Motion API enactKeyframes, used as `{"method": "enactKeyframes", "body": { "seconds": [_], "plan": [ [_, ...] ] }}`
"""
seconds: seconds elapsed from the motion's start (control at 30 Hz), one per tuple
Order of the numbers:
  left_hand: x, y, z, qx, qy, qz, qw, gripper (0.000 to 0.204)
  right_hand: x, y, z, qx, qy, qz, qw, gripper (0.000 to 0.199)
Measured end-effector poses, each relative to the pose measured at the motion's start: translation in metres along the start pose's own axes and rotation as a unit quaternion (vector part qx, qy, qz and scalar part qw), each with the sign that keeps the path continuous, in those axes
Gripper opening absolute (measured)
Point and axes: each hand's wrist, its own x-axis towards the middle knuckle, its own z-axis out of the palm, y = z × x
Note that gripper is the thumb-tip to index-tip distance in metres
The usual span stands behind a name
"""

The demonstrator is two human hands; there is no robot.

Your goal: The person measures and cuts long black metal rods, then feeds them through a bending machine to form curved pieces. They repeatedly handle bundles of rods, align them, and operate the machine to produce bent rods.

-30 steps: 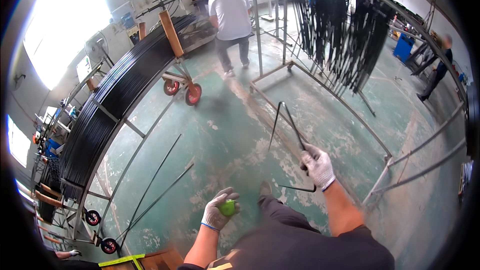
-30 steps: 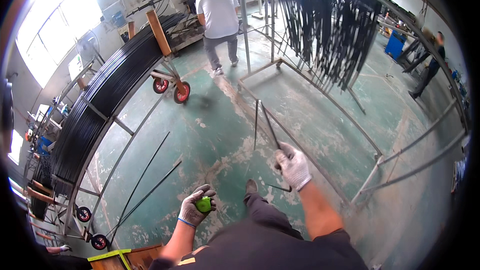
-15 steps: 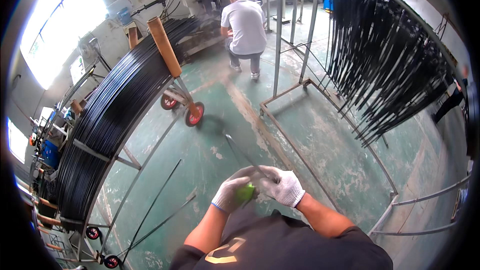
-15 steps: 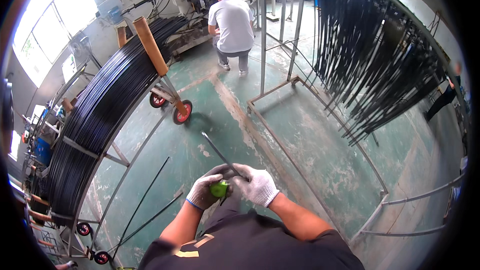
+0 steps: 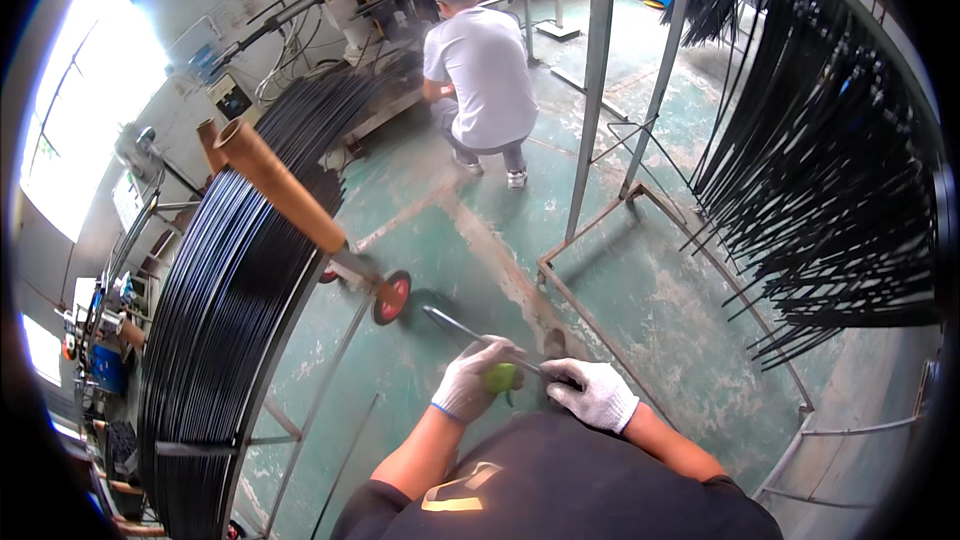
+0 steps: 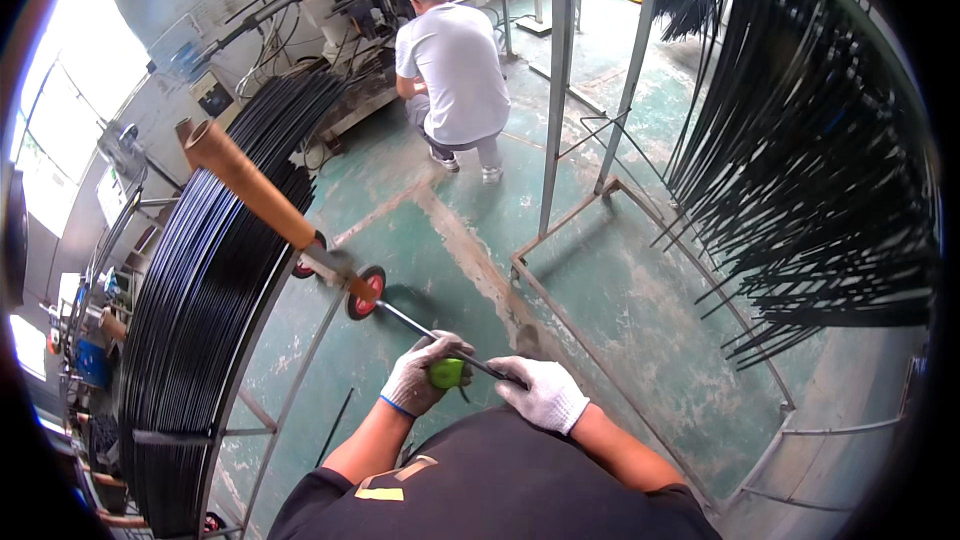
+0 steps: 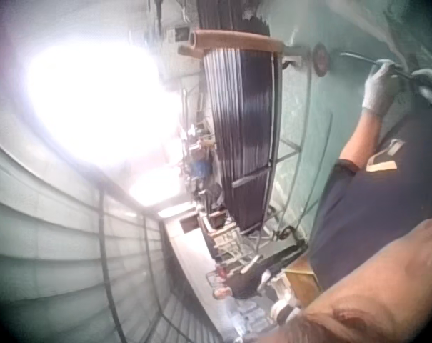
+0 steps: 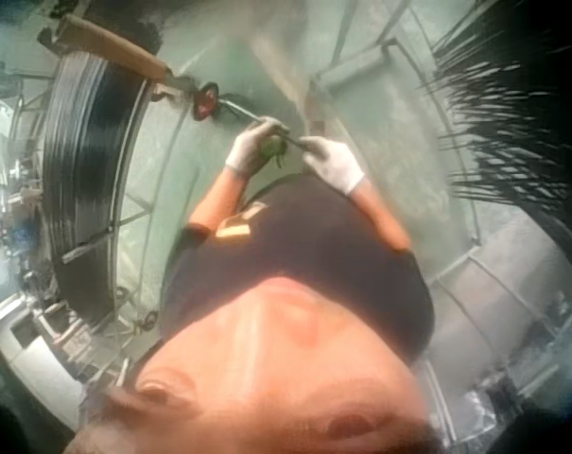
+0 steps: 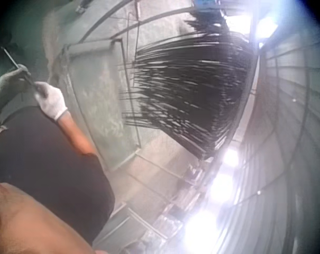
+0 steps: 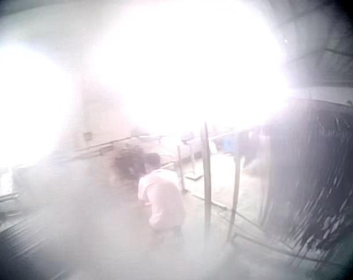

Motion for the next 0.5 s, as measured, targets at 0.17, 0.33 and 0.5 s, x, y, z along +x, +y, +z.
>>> {"method": "enactKeyframes", "body": {
  "seconds": [0.17, 0.33, 0.5],
  "plan": [
    [0.117, 0.04, -0.028, -0.063, 0.09, -0.031, 0.993, 0.019, 0.131, 0.071, -0.018, 0.017, -0.024, -0.039, 0.999, 0.033],
    [0.191, 0.093, -0.041, -0.101, 0.142, -0.022, 0.984, 0.021, 0.251, 0.085, -0.06, -0.009, -0.115, -0.021, 0.993, 0.033],
    [0.261, 0.13, -0.063, -0.166, 0.164, -0.007, 0.972, 0.02, 0.35, 0.08, -0.11, -0.031, -0.09, -0.049, 0.994, 0.033]
  ]
}}
